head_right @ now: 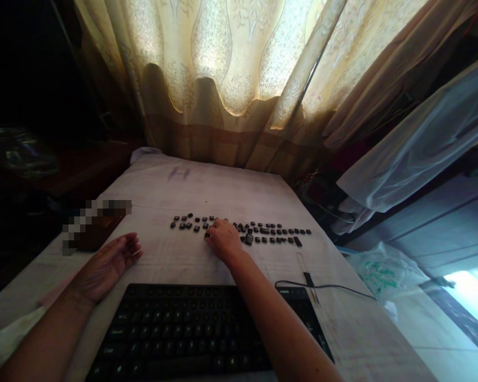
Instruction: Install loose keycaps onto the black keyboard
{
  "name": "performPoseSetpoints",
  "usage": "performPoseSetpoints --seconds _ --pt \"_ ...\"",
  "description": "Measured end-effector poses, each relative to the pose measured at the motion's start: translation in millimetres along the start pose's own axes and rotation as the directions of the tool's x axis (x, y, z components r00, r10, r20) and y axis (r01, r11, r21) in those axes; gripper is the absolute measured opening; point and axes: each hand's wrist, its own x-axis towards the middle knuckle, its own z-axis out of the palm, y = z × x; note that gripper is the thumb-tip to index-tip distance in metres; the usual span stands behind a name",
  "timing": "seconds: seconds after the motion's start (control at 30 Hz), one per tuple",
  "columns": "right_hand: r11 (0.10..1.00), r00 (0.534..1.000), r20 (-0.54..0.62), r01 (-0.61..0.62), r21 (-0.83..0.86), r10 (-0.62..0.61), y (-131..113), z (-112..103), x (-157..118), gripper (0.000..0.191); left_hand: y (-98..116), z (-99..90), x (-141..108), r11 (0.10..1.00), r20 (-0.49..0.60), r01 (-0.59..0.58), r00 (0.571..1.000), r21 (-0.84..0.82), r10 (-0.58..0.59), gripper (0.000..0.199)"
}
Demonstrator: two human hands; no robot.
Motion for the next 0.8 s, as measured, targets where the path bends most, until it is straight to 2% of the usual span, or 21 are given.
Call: performPoseSetpoints --seconds 0.1,0.17,0.3,0.37,0.47,0.63,0.8 --pt "0.973 0.995 -0.053 -0.07 0.219 0.084 1 -9 -29 0.018 0 0.8 0 1.0 0.005 -0.004 1.0 0.005 0.004 0.019" --pt "0.908 0.992 -0.035 -0.098 0.407 0.122 -1 -13 -56 0.018 -1 0.9 1 1.0 0.012 -0.006 1.0 0.01 0.006 0.021" --pt "0.803 0.997 0.024 -0.076 0.591 0.077 -11 -14 -112 0.014 -1 0.8 2 1.0 0.03 -0.009 1.0 0.027 0.008 0.018" --pt "0.79 0.997 0.032 -0.075 0.608 0.07 -19 -13 -131 0.014 -1 0.8 2 0.999 0.041 -0.018 0.999 0.034 0.017 0.014" --pt "0.804 0.997 0.051 -0.076 0.589 0.057 -31 -11 -144 0.016 -2 0.6 2 0.998 0.059 -0.032 0.998 0.046 0.03 0.009" --pt "0.855 0.995 0.103 -0.059 0.515 0.007 -46 -8 -141 0.017 -3 0.5 2 0.997 0.058 -0.051 0.997 0.063 0.048 0.008" --pt "0.897 0.983 0.185 -0.074 0.436 -0.009 -51 -10 -138 0.019 -4 0.4 4 0.997 0.056 -0.053 0.997 0.062 0.049 0.011"
